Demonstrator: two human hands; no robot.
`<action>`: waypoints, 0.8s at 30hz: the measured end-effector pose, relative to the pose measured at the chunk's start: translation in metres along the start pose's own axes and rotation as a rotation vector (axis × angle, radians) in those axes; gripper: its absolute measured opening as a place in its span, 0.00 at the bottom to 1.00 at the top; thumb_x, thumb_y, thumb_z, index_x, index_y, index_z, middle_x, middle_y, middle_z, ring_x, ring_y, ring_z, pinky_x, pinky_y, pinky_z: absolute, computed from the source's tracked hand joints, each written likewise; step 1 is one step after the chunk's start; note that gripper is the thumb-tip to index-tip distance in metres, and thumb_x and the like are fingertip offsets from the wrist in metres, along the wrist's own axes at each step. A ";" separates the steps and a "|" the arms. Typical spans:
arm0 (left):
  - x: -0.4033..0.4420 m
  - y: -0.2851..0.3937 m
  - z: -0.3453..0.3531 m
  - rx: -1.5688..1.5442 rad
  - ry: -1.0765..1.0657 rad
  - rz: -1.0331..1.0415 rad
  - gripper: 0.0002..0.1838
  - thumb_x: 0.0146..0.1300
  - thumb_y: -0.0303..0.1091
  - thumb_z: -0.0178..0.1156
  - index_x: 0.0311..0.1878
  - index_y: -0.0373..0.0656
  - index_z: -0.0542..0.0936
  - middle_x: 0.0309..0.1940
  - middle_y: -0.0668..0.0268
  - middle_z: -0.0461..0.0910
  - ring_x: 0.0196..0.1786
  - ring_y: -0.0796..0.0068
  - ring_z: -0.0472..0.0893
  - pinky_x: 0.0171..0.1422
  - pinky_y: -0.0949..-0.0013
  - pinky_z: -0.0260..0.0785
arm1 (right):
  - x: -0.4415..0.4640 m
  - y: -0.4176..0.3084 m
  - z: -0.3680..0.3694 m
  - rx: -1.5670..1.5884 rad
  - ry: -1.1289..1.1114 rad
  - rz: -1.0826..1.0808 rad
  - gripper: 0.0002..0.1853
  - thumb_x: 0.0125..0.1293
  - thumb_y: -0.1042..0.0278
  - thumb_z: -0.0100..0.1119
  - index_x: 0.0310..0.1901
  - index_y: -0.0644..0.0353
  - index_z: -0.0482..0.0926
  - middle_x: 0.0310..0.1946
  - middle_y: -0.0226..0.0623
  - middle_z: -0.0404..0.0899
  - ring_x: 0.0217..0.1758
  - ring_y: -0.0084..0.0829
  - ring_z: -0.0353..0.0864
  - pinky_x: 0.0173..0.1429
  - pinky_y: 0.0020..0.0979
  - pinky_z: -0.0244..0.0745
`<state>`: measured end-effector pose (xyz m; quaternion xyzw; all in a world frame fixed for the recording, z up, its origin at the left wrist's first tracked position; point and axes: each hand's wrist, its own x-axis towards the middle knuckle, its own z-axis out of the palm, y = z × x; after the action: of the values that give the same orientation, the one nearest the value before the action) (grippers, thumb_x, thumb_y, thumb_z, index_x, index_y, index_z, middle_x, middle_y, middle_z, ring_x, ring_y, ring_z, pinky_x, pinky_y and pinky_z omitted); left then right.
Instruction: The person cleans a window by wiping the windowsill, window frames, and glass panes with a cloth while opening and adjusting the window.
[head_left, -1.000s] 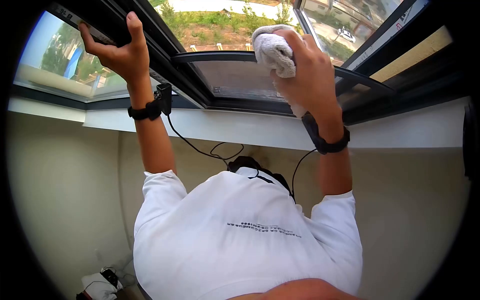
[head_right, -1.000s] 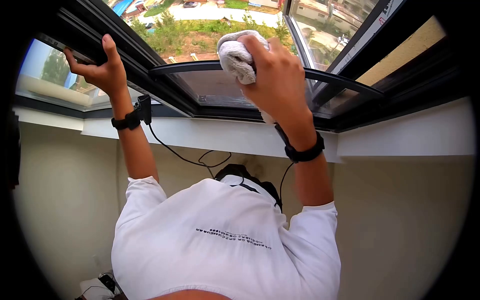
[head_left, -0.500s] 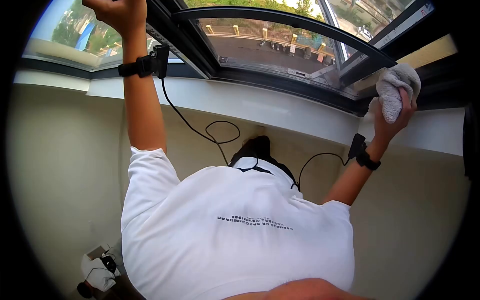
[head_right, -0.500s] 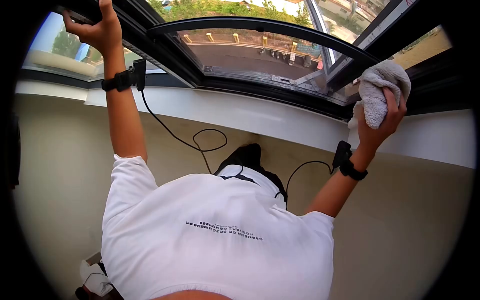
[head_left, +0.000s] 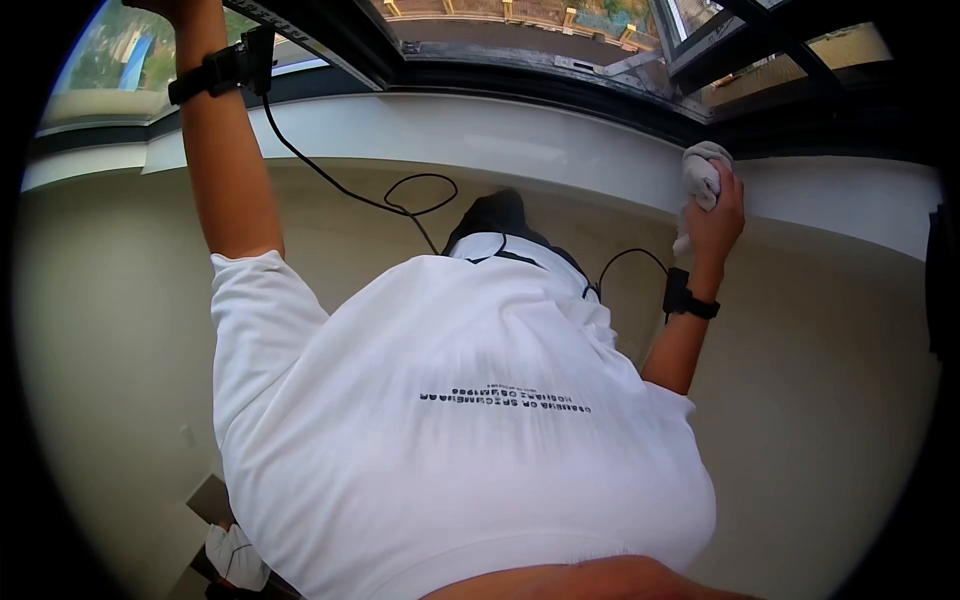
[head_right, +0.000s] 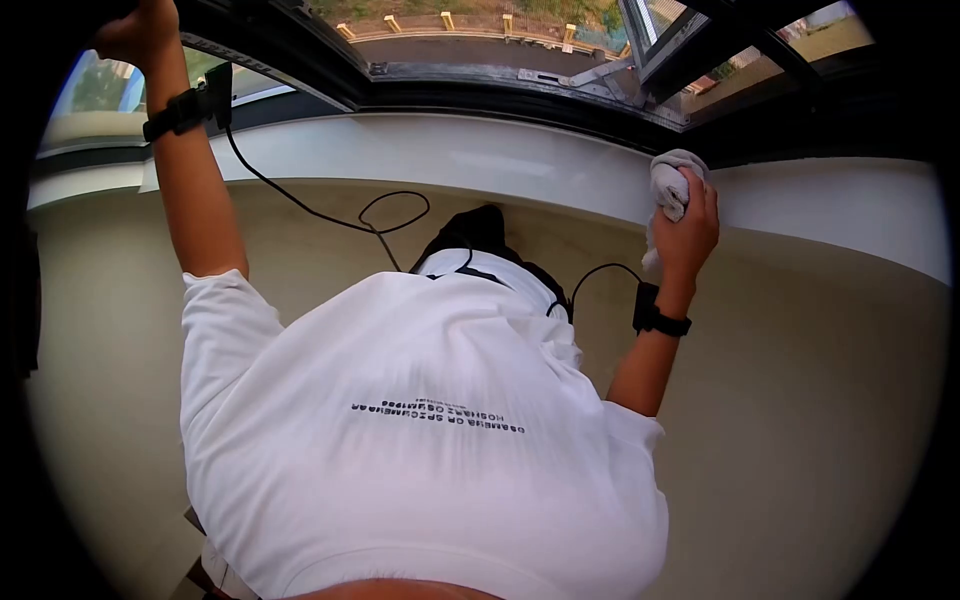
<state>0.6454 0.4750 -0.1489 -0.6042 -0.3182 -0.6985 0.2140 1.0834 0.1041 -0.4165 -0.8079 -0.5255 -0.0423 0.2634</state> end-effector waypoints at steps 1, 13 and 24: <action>0.003 -0.008 -0.002 0.054 -0.003 0.008 0.47 0.68 0.56 0.66 0.79 0.36 0.58 0.74 0.43 0.64 0.74 0.48 0.70 0.80 0.51 0.63 | -0.009 0.009 0.013 -0.049 -0.111 0.093 0.29 0.49 0.72 0.72 0.57 0.49 0.81 0.55 0.38 0.82 0.55 0.50 0.84 0.58 0.47 0.81; -0.006 -0.005 -0.003 -0.030 -0.034 -0.058 0.47 0.70 0.54 0.65 0.79 0.36 0.56 0.74 0.42 0.65 0.73 0.47 0.71 0.79 0.53 0.64 | 0.005 -0.084 0.132 0.111 -0.228 -0.259 0.26 0.48 0.68 0.71 0.53 0.51 0.80 0.49 0.38 0.82 0.54 0.47 0.83 0.52 0.48 0.76; -0.016 -0.025 -0.009 -0.040 -0.191 0.054 0.51 0.77 0.64 0.49 0.84 0.38 0.39 0.84 0.40 0.39 0.85 0.39 0.46 0.87 0.40 0.48 | 0.008 -0.083 0.166 0.052 -0.064 -0.309 0.28 0.47 0.70 0.72 0.54 0.54 0.77 0.67 0.40 0.76 0.66 0.46 0.75 0.65 0.49 0.71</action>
<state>0.6245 0.4852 -0.1701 -0.6807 -0.3065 -0.6378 0.1893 0.9804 0.2148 -0.5246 -0.7114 -0.6524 -0.0428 0.2579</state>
